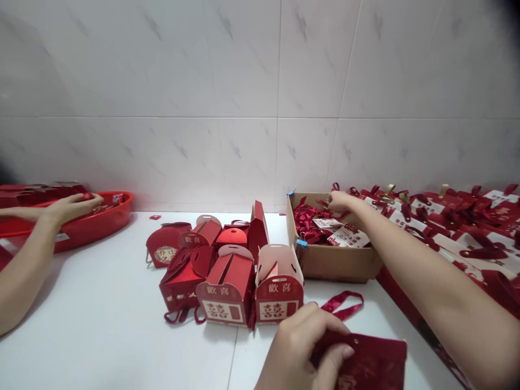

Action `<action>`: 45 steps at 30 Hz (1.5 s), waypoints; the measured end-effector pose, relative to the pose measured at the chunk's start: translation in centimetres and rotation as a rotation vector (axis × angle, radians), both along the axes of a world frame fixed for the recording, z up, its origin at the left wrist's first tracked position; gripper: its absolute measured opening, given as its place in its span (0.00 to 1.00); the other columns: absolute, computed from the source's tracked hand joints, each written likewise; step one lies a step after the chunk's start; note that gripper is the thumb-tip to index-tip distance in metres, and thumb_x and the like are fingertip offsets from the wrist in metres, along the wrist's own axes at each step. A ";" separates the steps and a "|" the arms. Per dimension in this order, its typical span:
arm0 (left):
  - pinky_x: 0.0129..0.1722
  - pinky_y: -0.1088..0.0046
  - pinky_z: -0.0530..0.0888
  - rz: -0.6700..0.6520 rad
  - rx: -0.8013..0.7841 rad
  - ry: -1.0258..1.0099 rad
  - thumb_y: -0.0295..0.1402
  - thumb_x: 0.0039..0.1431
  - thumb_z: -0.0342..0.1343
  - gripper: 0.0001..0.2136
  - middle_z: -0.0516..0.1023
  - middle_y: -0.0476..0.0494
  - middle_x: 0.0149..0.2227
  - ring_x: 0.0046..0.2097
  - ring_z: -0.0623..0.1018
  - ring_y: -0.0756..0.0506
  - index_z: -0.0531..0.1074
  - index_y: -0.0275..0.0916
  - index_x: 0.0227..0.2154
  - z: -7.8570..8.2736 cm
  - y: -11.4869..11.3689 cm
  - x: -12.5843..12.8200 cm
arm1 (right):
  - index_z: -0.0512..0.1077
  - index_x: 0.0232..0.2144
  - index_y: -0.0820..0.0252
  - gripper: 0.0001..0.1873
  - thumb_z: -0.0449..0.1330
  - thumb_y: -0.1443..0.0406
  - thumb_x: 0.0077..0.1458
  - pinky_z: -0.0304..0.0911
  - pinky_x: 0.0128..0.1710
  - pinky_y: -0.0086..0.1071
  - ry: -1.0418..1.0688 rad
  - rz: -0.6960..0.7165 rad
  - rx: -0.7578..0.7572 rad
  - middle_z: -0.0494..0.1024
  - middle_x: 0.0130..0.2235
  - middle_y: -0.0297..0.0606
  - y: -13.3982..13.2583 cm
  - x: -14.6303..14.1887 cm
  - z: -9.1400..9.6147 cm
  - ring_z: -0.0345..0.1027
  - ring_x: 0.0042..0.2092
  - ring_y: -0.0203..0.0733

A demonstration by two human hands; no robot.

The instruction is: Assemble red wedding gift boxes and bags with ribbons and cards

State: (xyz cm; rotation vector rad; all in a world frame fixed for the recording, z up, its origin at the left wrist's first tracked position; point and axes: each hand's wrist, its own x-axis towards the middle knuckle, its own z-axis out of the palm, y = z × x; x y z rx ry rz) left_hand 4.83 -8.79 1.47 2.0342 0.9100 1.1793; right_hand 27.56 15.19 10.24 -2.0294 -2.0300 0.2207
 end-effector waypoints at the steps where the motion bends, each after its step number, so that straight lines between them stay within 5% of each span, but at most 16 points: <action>1: 0.33 0.78 0.68 0.015 0.020 -0.003 0.18 0.48 0.58 0.10 0.73 0.50 0.28 0.30 0.73 0.51 0.72 0.39 0.30 -0.2 0.1 0.1 | 0.71 0.40 0.67 0.14 0.58 0.60 0.60 0.67 0.38 0.32 0.069 0.007 0.051 0.75 0.38 0.41 -1.3 0.0 0.8 0.71 0.37 0.38; 5: 0.32 0.77 0.68 0.032 0.110 -0.054 0.19 0.52 0.54 0.07 0.73 0.48 0.29 0.31 0.73 0.50 0.70 0.38 0.31 -1.2 0.6 0.8 | 0.67 0.44 0.59 0.14 0.52 0.58 0.62 0.66 0.37 0.28 0.459 0.157 0.266 0.74 0.39 0.38 -9.0 -0.5 2.3 0.69 0.35 0.34; 6: 0.32 0.77 0.68 0.048 0.115 -0.073 0.20 0.53 0.53 0.07 0.72 0.48 0.29 0.32 0.73 0.49 0.69 0.38 0.31 -1.2 0.7 1.0 | 0.68 0.41 0.58 0.14 0.57 0.56 0.57 0.66 0.35 0.29 0.782 0.267 0.302 0.73 0.36 0.38 -11.0 -0.9 2.2 0.68 0.33 0.35; 9: 0.35 0.73 0.69 0.106 0.058 -0.117 0.22 0.54 0.53 0.05 0.72 0.47 0.30 0.35 0.73 0.48 0.68 0.38 0.29 -1.0 0.7 1.5 | 0.69 0.31 0.56 0.14 0.69 0.60 0.45 0.62 0.27 0.27 1.408 0.541 0.138 0.69 0.30 0.33 -16.2 -2.9 1.5 0.62 0.28 0.32; 12: 0.40 0.70 0.70 0.092 -0.018 -0.146 0.26 0.55 0.55 0.04 0.73 0.46 0.34 0.39 0.74 0.46 0.69 0.39 0.34 -0.5 0.3 1.2 | 0.70 0.31 0.55 0.09 0.68 0.64 0.49 0.56 0.23 0.24 1.593 0.806 -0.215 0.68 0.27 0.31 -18.6 -5.3 0.2 0.57 0.24 0.28; 16: 0.49 0.71 0.69 0.200 0.004 -0.387 0.31 0.64 0.50 0.12 0.74 0.46 0.45 0.49 0.74 0.47 0.66 0.45 0.49 -0.1 -0.7 -0.3 | 0.72 0.32 0.57 0.06 0.66 0.66 0.52 0.55 0.25 0.20 1.643 0.951 -0.558 0.69 0.28 0.32 -19.6 -8.0 -1.5 0.60 0.26 0.26; 22: 0.45 0.76 0.71 0.291 0.184 -0.490 0.29 0.60 0.56 0.06 0.73 0.49 0.39 0.43 0.74 0.49 0.72 0.45 0.39 1.6 -2.6 -2.4 | 0.74 0.33 0.60 0.04 0.65 0.69 0.53 0.59 0.28 0.19 1.602 0.932 -0.709 0.70 0.29 0.32 -21.0 -9.6 -3.2 0.64 0.29 0.25; 32: 0.46 0.70 0.71 0.237 0.059 -0.470 0.27 0.60 0.55 0.04 0.71 0.45 0.38 0.43 0.74 0.46 0.73 0.40 0.31 2.3 -3.9 -2.8 | 0.75 0.31 0.60 0.03 0.65 0.69 0.52 0.61 0.32 0.20 1.421 0.915 -0.581 0.70 0.30 0.32 -21.6 -9.4 -3.2 0.63 0.32 0.27; 41: 0.46 0.68 0.71 -0.109 -0.225 -0.736 0.33 0.60 0.57 0.04 0.73 0.46 0.35 0.41 0.74 0.46 0.72 0.39 0.30 1.2 -2.4 -2.2 | 0.76 0.30 0.60 0.03 0.66 0.66 0.52 0.63 0.33 0.22 1.353 0.915 -0.529 0.72 0.31 0.34 -22.4 -9.7 -2.3 0.65 0.32 0.29; 45: 0.49 0.70 0.71 -0.106 -0.230 -0.784 0.34 0.63 0.53 0.07 0.74 0.45 0.44 0.48 0.74 0.46 0.70 0.43 0.44 1.0 -2.0 -1.1 | 0.77 0.32 0.57 0.03 0.63 0.64 0.56 0.64 0.32 0.23 1.206 0.843 -0.312 0.73 0.32 0.36 -23.1 -7.8 -0.9 0.66 0.33 0.32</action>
